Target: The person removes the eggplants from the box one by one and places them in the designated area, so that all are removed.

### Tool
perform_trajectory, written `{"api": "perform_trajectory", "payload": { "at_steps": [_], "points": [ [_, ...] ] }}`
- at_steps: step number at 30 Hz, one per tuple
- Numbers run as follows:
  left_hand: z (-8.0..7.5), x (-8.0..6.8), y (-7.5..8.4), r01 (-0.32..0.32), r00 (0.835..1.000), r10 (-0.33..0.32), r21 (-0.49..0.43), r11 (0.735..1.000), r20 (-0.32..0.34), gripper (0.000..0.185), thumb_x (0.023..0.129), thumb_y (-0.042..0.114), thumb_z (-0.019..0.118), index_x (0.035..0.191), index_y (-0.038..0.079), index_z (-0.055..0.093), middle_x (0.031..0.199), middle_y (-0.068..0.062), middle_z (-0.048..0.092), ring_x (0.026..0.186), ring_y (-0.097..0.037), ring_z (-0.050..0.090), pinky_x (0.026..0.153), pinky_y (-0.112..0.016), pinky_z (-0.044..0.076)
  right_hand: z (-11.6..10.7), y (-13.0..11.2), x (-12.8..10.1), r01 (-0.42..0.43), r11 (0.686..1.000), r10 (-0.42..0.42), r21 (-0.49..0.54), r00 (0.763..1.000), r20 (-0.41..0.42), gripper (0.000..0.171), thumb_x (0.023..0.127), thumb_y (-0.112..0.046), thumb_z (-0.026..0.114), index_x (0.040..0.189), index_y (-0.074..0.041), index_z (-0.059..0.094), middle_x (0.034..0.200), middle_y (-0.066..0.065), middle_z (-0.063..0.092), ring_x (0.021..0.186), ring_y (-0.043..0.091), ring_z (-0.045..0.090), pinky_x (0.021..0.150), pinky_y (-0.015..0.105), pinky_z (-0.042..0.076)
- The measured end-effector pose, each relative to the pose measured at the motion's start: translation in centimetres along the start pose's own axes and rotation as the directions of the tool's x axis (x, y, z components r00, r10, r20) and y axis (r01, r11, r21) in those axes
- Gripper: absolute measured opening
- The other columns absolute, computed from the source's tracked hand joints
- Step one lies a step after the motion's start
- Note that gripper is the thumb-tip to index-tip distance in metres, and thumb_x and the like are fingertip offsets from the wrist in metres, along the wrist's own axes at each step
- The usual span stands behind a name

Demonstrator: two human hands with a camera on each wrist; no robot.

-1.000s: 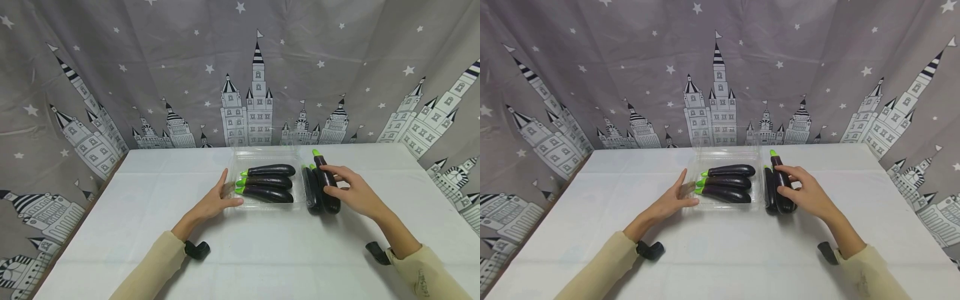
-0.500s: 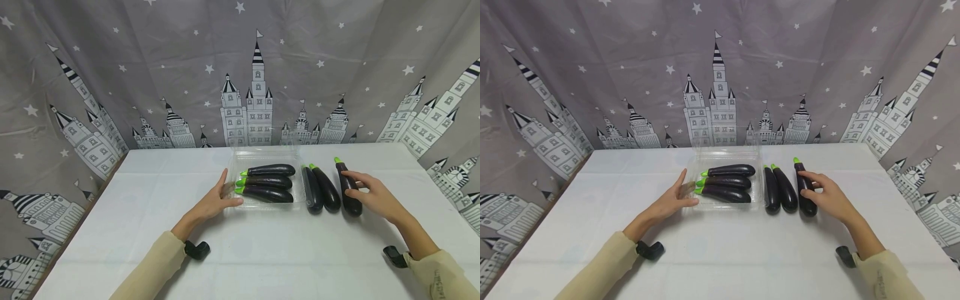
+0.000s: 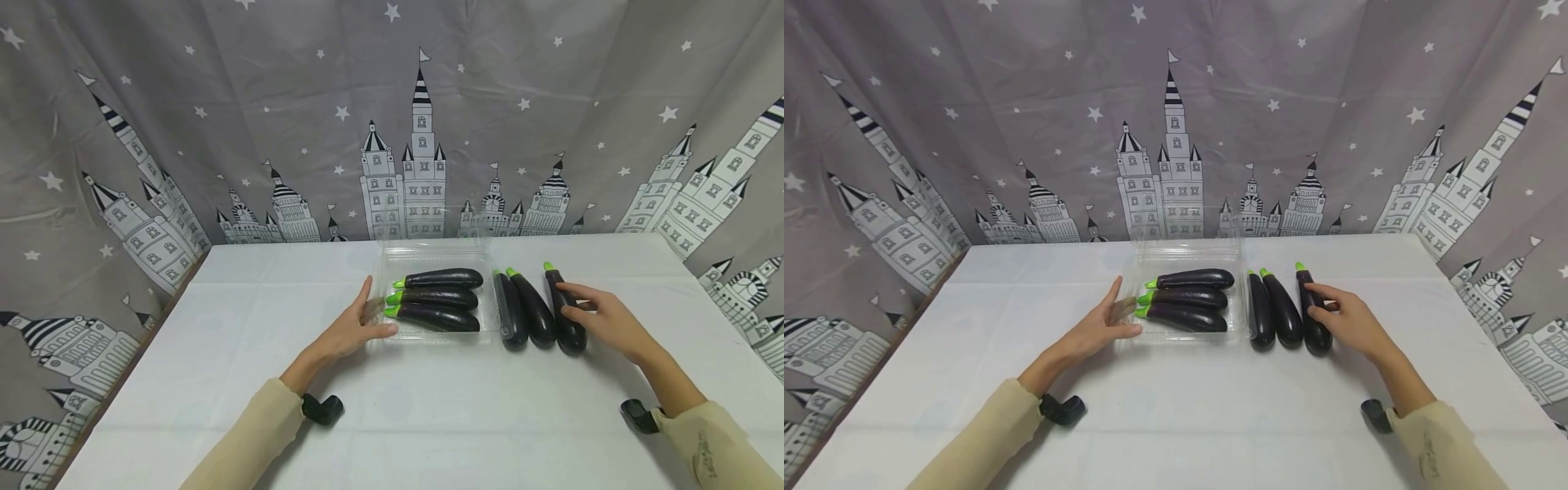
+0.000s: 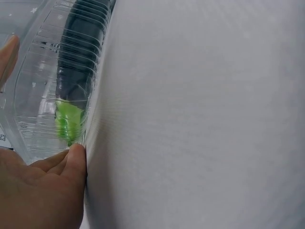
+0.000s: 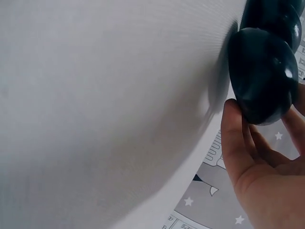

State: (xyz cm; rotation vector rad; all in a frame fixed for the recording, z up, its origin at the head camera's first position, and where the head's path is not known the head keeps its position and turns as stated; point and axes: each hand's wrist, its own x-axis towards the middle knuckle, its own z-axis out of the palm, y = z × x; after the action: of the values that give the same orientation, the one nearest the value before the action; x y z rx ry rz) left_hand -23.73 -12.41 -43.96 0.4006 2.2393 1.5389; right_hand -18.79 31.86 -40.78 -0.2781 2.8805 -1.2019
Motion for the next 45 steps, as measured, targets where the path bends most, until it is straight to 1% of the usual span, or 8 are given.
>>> {"api": "perform_trajectory", "payload": {
  "at_steps": [9, 15, 19, 27, 33, 38, 41, 45],
  "points": [
    [0.1, -0.1, 0.4, -0.001, 1.000, 0.001, -0.004, 1.000, 0.000, 0.116, 0.086, 0.034, 0.078, 0.158, 0.021, -0.013, 0.159, -0.017, 0.025, 0.144, -0.032, 0.028, 0.115, -0.044, 0.026, 0.4, 0.2, 0.5, -0.032, 0.999, 0.032, -0.010, 0.999, 0.004, 0.048, 0.101, -0.017, 0.057, 0.142, 0.005, 0.048, 0.137, 0.033, 0.049, 0.110, 0.044, 0.057, 0.079, 0.039, 0.051],
    [0.1, -0.2, 0.5, -0.007, 1.000, 0.007, -0.014, 1.000, 0.004, 0.116, 0.087, 0.033, 0.077, 0.158, 0.021, -0.014, 0.159, -0.017, 0.024, 0.145, -0.031, 0.026, 0.116, -0.044, 0.026, 0.6, 0.4, 1.0, -0.037, 0.999, 0.037, -0.006, 0.999, 0.015, 0.050, 0.101, -0.018, 0.057, 0.143, 0.006, 0.045, 0.135, 0.037, 0.048, 0.113, 0.050, 0.056, 0.088, 0.054, 0.051],
    [0.1, -0.2, 0.4, -0.007, 1.000, 0.007, -0.012, 1.000, 0.004, 0.116, 0.087, 0.032, 0.077, 0.158, 0.021, -0.014, 0.159, -0.018, 0.024, 0.145, -0.031, 0.026, 0.115, -0.045, 0.026, 0.7, 0.4, 1.2, -0.046, 0.999, 0.046, 0.009, 0.999, 0.025, 0.051, 0.101, -0.019, 0.058, 0.143, 0.007, 0.044, 0.133, 0.039, 0.048, 0.114, 0.052, 0.055, 0.093, 0.059, 0.048],
    [0.1, -0.2, 0.3, 0.004, 1.000, -0.004, -0.003, 1.000, -0.005, 0.115, 0.087, 0.033, 0.077, 0.158, 0.023, -0.013, 0.159, -0.018, 0.025, 0.144, -0.033, 0.027, 0.115, -0.047, 0.026, 0.9, 0.2, 1.3, -0.079, 0.997, 0.078, 0.019, 0.996, 0.040, 0.054, 0.102, -0.025, 0.056, 0.143, 0.007, 0.042, 0.136, 0.040, 0.044, 0.116, 0.052, 0.053, 0.093, 0.059, 0.047],
    [0.2, 0.0, 0.2, 0.006, 1.000, -0.006, 0.000, 1.000, -0.002, 0.115, 0.087, 0.033, 0.077, 0.158, 0.023, -0.013, 0.159, -0.017, 0.026, 0.145, -0.032, 0.027, 0.115, -0.047, 0.025, 0.9, 0.4, 1.3, -0.082, 0.996, 0.082, 0.018, 0.996, 0.037, 0.056, 0.102, -0.027, 0.056, 0.145, 0.006, 0.041, 0.136, 0.040, 0.044, 0.119, 0.054, 0.051, 0.095, 0.060, 0.046],
    [0.1, 0.0, 0.1, 0.010, 1.000, -0.010, 0.000, 1.000, -0.001, 0.115, 0.087, 0.034, 0.077, 0.158, 0.024, -0.013, 0.159, -0.018, 0.026, 0.144, -0.034, 0.027, 0.115, -0.048, 0.025, 0.9, 0.7, 1.3, -0.090, 0.995, 0.089, 0.042, 0.996, 0.023, 0.062, 0.101, -0.028, 0.059, 0.149, 0.004, 0.035, 0.134, 0.040, 0.046, 0.118, 0.054, 0.052, 0.094, 0.061, 0.047],
    [0.1, 0.0, 0.1, 0.011, 1.000, -0.011, -0.002, 1.000, -0.002, 0.115, 0.087, 0.035, 0.076, 0.158, 0.025, -0.014, 0.159, -0.018, 0.025, 0.144, -0.034, 0.027, 0.115, -0.049, 0.025, 1.0, 0.8, 1.3, -0.098, 0.994, 0.098, 0.050, 0.995, 0.009, 0.067, 0.099, -0.027, 0.062, 0.150, 0.004, 0.032, 0.133, 0.039, 0.047, 0.117, 0.053, 0.053, 0.093, 0.060, 0.047],
    [0.1, 0.0, 0.1, 0.009, 1.000, -0.009, -0.005, 1.000, 0.001, 0.114, 0.088, 0.035, 0.076, 0.158, 0.025, -0.014, 0.159, -0.018, 0.025, 0.145, -0.034, 0.026, 0.115, -0.050, 0.025, 1.1, 0.8, 1.3, -0.095, 0.994, 0.095, 0.045, 0.995, -0.006, 0.063, 0.097, -0.022, 0.065, 0.146, 0.007, 0.036, 0.131, 0.037, 0.050, 0.116, 0.051, 0.054, 0.092, 0.059, 0.048]
  ]
}}
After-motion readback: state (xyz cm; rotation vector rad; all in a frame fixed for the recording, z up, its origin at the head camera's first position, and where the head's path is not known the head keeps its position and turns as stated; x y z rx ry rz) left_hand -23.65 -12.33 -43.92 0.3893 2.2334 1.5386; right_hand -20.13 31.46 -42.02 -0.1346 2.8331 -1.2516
